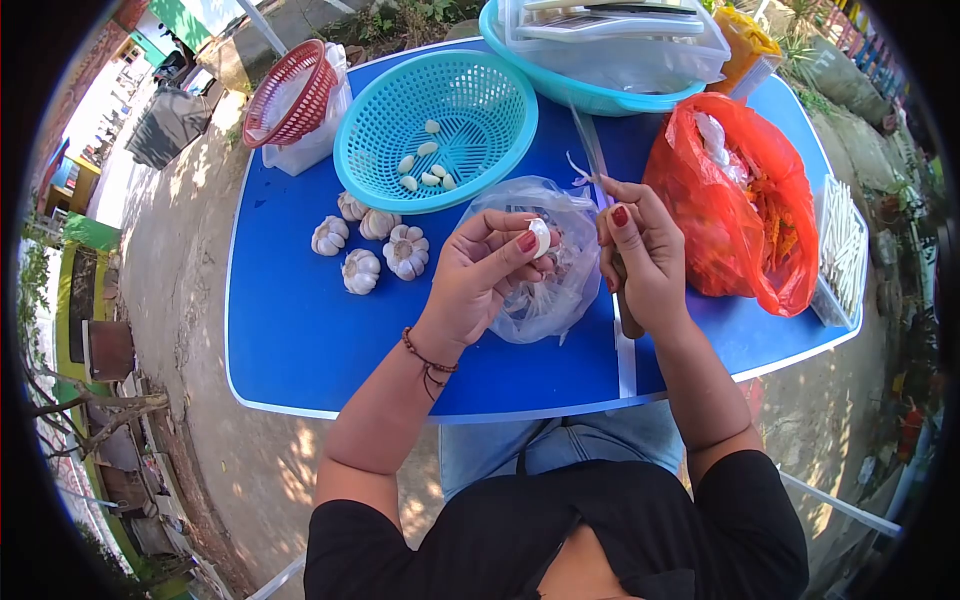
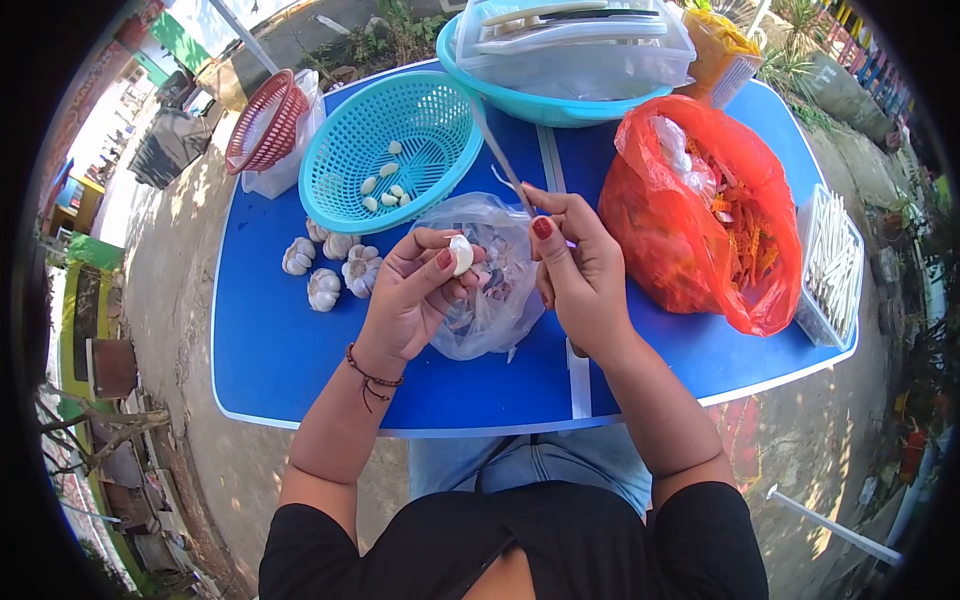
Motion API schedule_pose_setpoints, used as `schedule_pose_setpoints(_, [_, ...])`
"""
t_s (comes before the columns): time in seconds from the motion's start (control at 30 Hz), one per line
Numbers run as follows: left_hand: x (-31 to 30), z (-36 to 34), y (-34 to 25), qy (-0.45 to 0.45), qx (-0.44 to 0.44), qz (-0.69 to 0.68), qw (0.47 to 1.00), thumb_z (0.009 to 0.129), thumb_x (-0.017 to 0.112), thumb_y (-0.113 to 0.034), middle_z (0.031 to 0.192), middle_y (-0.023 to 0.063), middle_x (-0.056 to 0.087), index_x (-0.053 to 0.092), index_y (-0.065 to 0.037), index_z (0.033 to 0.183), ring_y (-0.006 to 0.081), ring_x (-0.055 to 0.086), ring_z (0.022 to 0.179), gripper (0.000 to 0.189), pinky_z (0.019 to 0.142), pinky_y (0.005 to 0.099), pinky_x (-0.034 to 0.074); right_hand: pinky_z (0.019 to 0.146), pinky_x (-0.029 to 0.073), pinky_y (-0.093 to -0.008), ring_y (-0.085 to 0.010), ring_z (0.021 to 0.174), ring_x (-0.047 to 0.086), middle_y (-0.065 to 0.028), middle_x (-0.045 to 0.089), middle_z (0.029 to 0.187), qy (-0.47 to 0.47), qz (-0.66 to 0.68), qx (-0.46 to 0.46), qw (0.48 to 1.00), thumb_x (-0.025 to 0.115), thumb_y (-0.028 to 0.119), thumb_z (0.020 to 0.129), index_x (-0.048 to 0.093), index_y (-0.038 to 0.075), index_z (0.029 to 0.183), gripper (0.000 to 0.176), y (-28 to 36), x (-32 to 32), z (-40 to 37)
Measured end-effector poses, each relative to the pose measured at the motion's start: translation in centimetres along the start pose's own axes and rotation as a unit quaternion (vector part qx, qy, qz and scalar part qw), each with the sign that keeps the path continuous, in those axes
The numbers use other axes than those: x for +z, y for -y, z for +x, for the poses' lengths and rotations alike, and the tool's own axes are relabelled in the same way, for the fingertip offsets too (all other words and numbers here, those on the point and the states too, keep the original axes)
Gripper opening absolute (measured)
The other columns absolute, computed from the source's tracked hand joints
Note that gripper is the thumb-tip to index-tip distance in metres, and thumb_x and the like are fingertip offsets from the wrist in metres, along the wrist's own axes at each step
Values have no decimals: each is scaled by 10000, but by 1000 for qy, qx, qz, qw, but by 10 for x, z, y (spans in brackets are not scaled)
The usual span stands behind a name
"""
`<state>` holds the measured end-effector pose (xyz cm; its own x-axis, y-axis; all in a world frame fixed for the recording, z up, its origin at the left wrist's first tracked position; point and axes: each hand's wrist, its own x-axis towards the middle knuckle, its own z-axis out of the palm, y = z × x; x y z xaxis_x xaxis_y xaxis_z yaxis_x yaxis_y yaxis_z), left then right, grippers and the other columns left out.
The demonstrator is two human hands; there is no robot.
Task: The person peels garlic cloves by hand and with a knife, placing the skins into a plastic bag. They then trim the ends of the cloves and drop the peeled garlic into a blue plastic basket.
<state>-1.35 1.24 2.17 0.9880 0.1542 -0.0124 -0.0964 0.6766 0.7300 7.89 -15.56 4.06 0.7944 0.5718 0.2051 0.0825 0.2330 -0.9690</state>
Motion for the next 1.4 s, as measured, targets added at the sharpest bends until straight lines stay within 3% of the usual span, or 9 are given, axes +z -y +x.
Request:
schedule_pose_setpoints(0.1, [-4, 0, 1, -4, 15, -35, 999, 864, 677, -101, 1002, 145, 671, 594, -33, 1035, 143, 665, 815, 202, 699, 225, 540, 467, 363, -182, -20, 510, 442, -8, 528, 742, 102, -13, 47, 994, 487, 204, 986, 560, -17, 1155, 288, 4, 1, -6])
schedule_pose_setpoints(0.23, [-7, 2, 4, -12, 22, -55, 998, 863, 680, -108, 944, 105, 671, 594, -38, 1026, 128, 657, 803, 197, 684, 213, 529, 600, 438, -227, -65, 630, 494, -44, 543, 752, 112, -101, 1, 989, 525, 229, 963, 545, -29, 1142, 315, 0, 5, -11])
schedule_pose_setpoints(0.43, [-9, 1, 7, -13, 18, -44, 999, 875, 665, -106, 888, 79, 670, 598, -30, 1023, 120, 659, 762, 180, 655, 194, 535, 575, 411, -219, -64, 619, 479, -36, 542, 757, 168, -69, 43, 982, 527, 216, 958, 512, 40, 1276, 364, 10, 8, -11])
schedule_pose_setpoints(0.73, [-11, 1, 3, 4, 21, -39, 999, 890, 648, -153, 929, 110, 680, 638, -11, 1017, 136, 683, 776, 190, 660, 202, 573, 506, 374, -204, -34, 559, 455, -5, 530, 737, 145, -63, 48, 986, 466, 139, 979, 515, 78, 1315, 345, 9, 8, -10])
schedule_pose_setpoints(1.07, [-13, 2, 4, 3, 21, 33, 999, 928, 588, -303, 921, 113, 682, 641, 2, 1021, 127, 680, 748, 323, 636, 200, 560, 459, 344, -186, -25, 502, 428, 8, 475, 718, 154, -6, 72, 985, 473, 207, 989, 475, 91, 1338, 368, 8, 7, -10])
schedule_pose_setpoints(1.27, [1, 3, -3, -62, -1, 59, 996, 924, 573, -377, 836, 80, 673, 634, -2, 958, 127, 674, 712, 381, 619, 208, 553, 444, 343, -188, -26, 486, 420, 3, 484, 738, 147, -5, 79, 986, 459, 244, 995, 475, 66, 1314, 365, 3, 7, -8])
schedule_pose_setpoints(1.37, [5, 3, 0, -117, 38, 110, 986, 936, 555, -383, 831, 77, 657, 610, 8, 956, 118, 662, 695, 395, 596, 205, 542, 431, 331, -183, -25, 477, 414, 3, 480, 742, 122, 40, 75, 989, 460, 250, 995, 476, 57, 1307, 367, -1, 5, -7])
schedule_pose_setpoints(1.4, [2, 3, 1, -107, 42, 182, 977, 932, 574, -346, 847, 78, 649, 604, 11, 960, 114, 656, 692, 359, 592, 205, 539, 428, 326, -179, -25, 474, 412, 4, 477, 742, 109, 48, 70, 990, 463, 250, 994, 477, 56, 1306, 367, -1, 5, -6])
